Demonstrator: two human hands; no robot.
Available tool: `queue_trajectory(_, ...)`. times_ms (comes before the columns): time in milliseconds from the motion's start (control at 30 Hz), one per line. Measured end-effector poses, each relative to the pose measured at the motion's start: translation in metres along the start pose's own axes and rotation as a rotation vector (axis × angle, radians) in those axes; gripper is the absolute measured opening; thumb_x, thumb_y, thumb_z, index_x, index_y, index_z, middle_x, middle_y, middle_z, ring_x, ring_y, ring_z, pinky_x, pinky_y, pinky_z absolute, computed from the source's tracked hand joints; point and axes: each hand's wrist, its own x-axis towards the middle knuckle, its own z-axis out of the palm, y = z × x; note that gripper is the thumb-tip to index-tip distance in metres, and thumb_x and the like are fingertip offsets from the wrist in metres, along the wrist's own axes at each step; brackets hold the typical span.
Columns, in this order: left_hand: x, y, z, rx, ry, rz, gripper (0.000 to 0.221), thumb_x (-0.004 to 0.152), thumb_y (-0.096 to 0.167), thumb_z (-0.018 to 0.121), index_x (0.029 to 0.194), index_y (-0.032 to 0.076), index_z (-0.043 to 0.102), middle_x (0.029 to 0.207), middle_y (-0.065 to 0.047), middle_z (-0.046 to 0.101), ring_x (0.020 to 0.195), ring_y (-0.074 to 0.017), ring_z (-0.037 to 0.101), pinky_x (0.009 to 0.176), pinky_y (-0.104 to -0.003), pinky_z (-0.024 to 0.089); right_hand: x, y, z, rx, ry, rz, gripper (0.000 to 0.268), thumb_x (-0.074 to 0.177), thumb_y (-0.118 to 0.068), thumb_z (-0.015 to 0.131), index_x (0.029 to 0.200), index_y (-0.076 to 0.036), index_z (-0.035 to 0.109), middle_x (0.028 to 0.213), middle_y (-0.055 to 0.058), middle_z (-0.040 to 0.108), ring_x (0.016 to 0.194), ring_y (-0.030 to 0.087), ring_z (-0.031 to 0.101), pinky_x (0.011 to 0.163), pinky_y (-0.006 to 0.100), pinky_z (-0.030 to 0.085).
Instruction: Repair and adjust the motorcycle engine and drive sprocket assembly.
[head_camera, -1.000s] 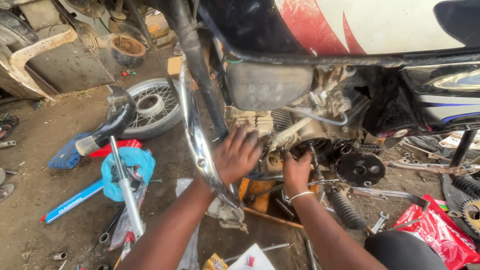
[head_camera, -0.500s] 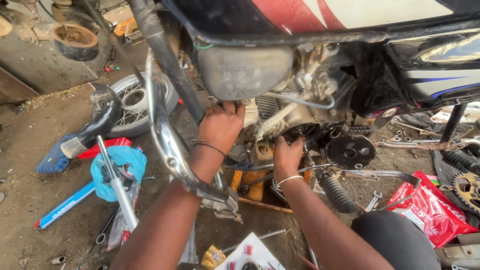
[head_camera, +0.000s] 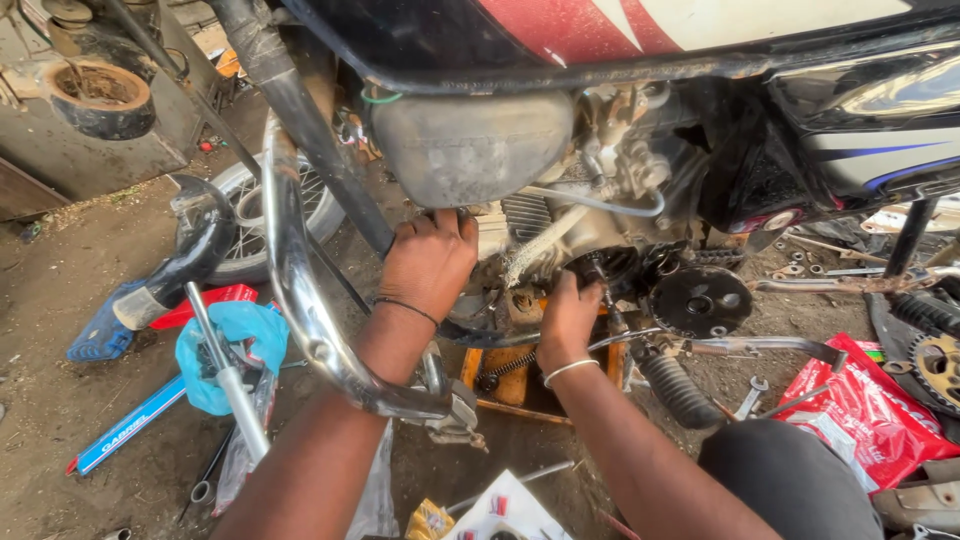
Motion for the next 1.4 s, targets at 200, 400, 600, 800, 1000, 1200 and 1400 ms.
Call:
queue_trajectory(200, 0.008, 0.006, 0.012, 0.029, -0.037, 0.003, 0.018, 0.087, 0.018, 0.068, 0.104, 0.011, 0.067, 0.092, -0.013, 0.07, 0.072, -0.0264, 0.072, 0.059, -0.04, 0.057, 0.033, -0.004, -0.024, 0.135, -0.218, 0.018, 0.071, 0.094, -0.038, 0.045, 0.144, 0.012, 0.05, 0.15, 0.027, 0.055, 0.147, 0.035, 0.044, 0.121, 0.049, 0.023)
queue_trajectory(400, 0.015, 0.011, 0.021, 0.033, -0.026, -0.114, 0.044, 0.084, 0.021, 0.068, 0.125, 0.016, 0.056, 0.089, -0.016, 0.071, 0.066, -0.0339, 0.072, 0.054, -0.043, 0.056, 0.042, 0.007, -0.023, -0.133, -0.257, -0.048, 0.083, 0.094, -0.05, 0.054, 0.157, -0.006, 0.023, 0.165, 0.013, 0.022, 0.153, 0.029, 0.02, 0.123, 0.046, 0.018)
queue_trajectory(600, 0.011, 0.009, 0.006, -0.001, -0.033, -0.072, 0.042, 0.078, 0.02, 0.071, 0.118, 0.017, 0.058, 0.096, -0.012, 0.067, 0.072, -0.0315, 0.07, 0.058, -0.042, 0.056, 0.044, 0.017, -0.024, 0.305, -0.52, 0.023, 0.073, 0.091, -0.051, 0.053, 0.149, -0.008, 0.043, 0.162, 0.012, 0.038, 0.151, 0.027, 0.03, 0.123, 0.044, 0.018)
queue_trajectory(800, 0.008, 0.011, 0.011, 0.013, -0.016, -0.093, 0.024, 0.082, 0.019, 0.07, 0.102, 0.017, 0.057, 0.094, -0.009, 0.061, 0.073, -0.027, 0.067, 0.057, -0.04, 0.053, 0.065, 0.033, -0.023, 0.427, -0.611, 0.073, 0.051, 0.094, -0.04, 0.056, 0.128, -0.002, 0.057, 0.143, 0.022, 0.054, 0.137, 0.038, 0.042, 0.121, 0.054, 0.024)
queue_trajectory(1000, 0.007, 0.01, 0.006, 0.013, -0.01, -0.083, 0.023, 0.085, 0.02, 0.071, 0.103, 0.017, 0.058, 0.092, -0.009, 0.061, 0.073, -0.0269, 0.067, 0.057, -0.039, 0.053, 0.039, 0.008, -0.017, 0.297, -0.544, -0.011, 0.061, 0.089, -0.036, 0.06, 0.136, 0.003, 0.055, 0.15, 0.022, 0.054, 0.143, 0.031, 0.044, 0.124, 0.042, 0.021)
queue_trajectory(1200, 0.005, 0.003, -0.014, 0.028, -0.206, 0.051, 0.041, 0.073, 0.026, 0.073, 0.108, 0.01, 0.061, 0.103, -0.014, 0.06, 0.075, -0.0267, 0.066, 0.063, -0.036, 0.055, 0.028, 0.023, -0.005, -0.185, -0.213, -0.041, 0.085, 0.092, -0.047, 0.057, 0.156, 0.001, 0.027, 0.165, 0.02, 0.027, 0.153, 0.03, 0.028, 0.124, 0.041, 0.023)
queue_trajectory(1400, 0.005, 0.001, -0.018, 0.034, -0.216, 0.087, 0.04, 0.072, 0.026, 0.073, 0.106, 0.007, 0.061, 0.101, -0.013, 0.06, 0.075, -0.0271, 0.066, 0.063, -0.036, 0.055, 0.002, 0.008, -0.014, -0.24, -0.187, -0.083, 0.089, 0.098, -0.046, 0.058, 0.156, 0.006, 0.014, 0.165, 0.025, 0.018, 0.154, 0.032, 0.023, 0.125, 0.041, 0.018)
